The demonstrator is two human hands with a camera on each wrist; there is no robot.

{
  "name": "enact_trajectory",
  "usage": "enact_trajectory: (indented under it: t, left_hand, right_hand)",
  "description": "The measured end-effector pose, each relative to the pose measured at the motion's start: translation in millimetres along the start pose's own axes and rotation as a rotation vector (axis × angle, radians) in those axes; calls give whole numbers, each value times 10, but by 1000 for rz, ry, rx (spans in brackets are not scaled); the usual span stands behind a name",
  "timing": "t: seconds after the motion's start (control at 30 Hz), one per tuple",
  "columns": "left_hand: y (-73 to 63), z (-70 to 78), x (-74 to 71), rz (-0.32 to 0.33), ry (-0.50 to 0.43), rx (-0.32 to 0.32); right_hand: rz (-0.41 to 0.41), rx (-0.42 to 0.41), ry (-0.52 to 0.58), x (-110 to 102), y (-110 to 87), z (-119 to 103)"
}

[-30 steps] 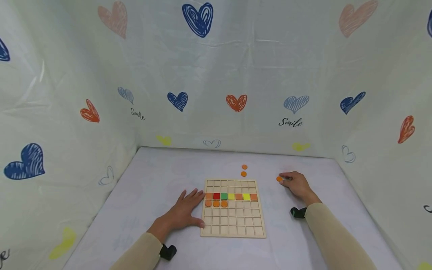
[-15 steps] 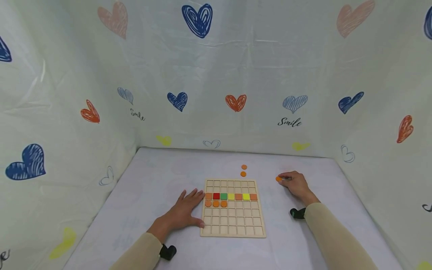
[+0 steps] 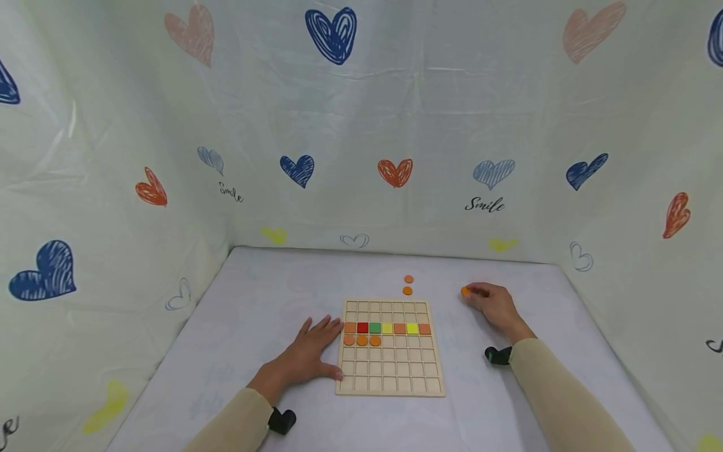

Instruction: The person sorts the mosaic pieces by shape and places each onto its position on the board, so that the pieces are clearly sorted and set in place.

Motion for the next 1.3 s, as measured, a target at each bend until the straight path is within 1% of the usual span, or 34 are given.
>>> enact_trajectory:
  t: [0.1, 0.17, 0.33, 0.67, 0.97, 1.3]
  left_hand:
    - [-1, 1, -5, -1, 0, -4]
    - [-3, 1, -8, 0, 1, -4]
    - [-10, 4, -15, 0, -4, 2]
    - [-27, 16, -10, 2, 5, 5]
    - [-31, 29, -29, 16, 14, 13]
    - [-21, 19, -19, 14, 9, 13]
  right_hand:
    - [31, -9, -1, -30, -1, -49]
    - [39, 1, 8, -38, -9, -69]
    - [36, 22, 23, -23, -18, -98]
    - [33, 36, 51, 19, -12, -212]
    - [22, -14, 56, 39, -19, -336]
    - [25, -46, 68, 78, -57, -504]
Point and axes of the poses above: each hand's wrist, its own y-axis towards the middle knuckle, its own x-axis out of the palm, z = x × y, the point moved 10 cm from there along y, towards the middle knuckle, and after that the axes turned 4 degrees about y, right-handed, at the moved point
